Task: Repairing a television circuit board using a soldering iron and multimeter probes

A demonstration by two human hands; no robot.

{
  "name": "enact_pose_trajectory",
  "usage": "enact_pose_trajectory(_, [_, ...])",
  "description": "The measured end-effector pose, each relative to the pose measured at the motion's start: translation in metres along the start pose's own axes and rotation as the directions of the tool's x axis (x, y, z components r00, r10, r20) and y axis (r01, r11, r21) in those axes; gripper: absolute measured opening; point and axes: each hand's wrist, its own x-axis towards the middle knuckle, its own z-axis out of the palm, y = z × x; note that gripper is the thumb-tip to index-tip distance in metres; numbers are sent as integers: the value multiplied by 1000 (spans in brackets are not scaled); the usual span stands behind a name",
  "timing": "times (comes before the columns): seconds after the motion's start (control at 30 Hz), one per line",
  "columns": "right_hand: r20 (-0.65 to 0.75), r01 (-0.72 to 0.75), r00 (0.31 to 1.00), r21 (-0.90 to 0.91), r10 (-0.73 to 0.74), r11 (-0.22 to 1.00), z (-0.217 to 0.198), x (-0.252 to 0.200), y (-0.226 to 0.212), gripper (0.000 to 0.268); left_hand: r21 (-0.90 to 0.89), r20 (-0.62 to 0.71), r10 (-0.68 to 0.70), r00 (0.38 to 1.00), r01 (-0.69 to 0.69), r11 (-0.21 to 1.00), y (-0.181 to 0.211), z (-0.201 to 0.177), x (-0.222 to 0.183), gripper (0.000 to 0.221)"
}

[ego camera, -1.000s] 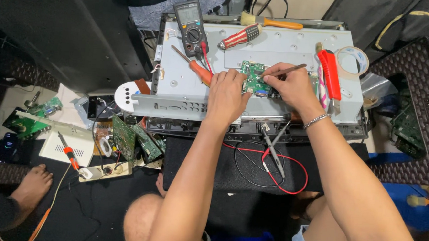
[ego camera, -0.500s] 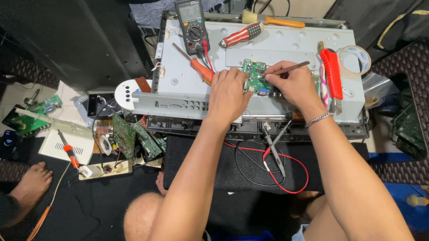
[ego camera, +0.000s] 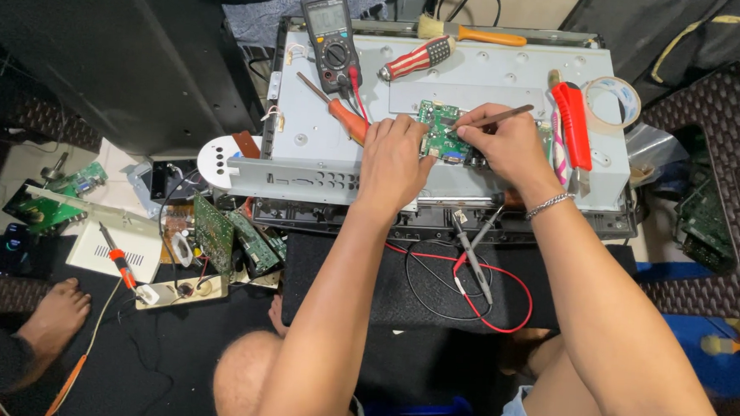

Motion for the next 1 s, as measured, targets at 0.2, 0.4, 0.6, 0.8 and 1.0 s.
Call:
enact_pose_trajectory(0.2, [8, 7, 1000, -11, -7, 1000, 0, 2, 5, 17, 1, 0, 3, 1000, -3, 1000, -2, 2, 0, 46])
enact_pose_trajectory(0.4, [6, 26, 1000, -21, -26, 999, 0, 2, 3, 17, 6, -18, 7, 1000, -7, 1000, -5, 8, 1, 47])
enact_pose_trajectory(0.6, [0, 18, 1000, -18, -18, 1000, 0, 1, 4, 16, 3, -22, 12, 1000, -12, 1000, -3, 5, 0, 47])
enact_pose_trajectory(0.8, [-1, 10, 1000, -12, -10, 1000, -1, 1, 5, 15, 10, -26, 14, 1000, -14, 1000, -4, 6, 1, 47])
enact_pose_trajectory(1.0, [-22, -15, 1000, 46, 16, 999, -3, 4, 6, 15, 6, -11, 4, 1000, -3, 1000, -2, 4, 0, 46])
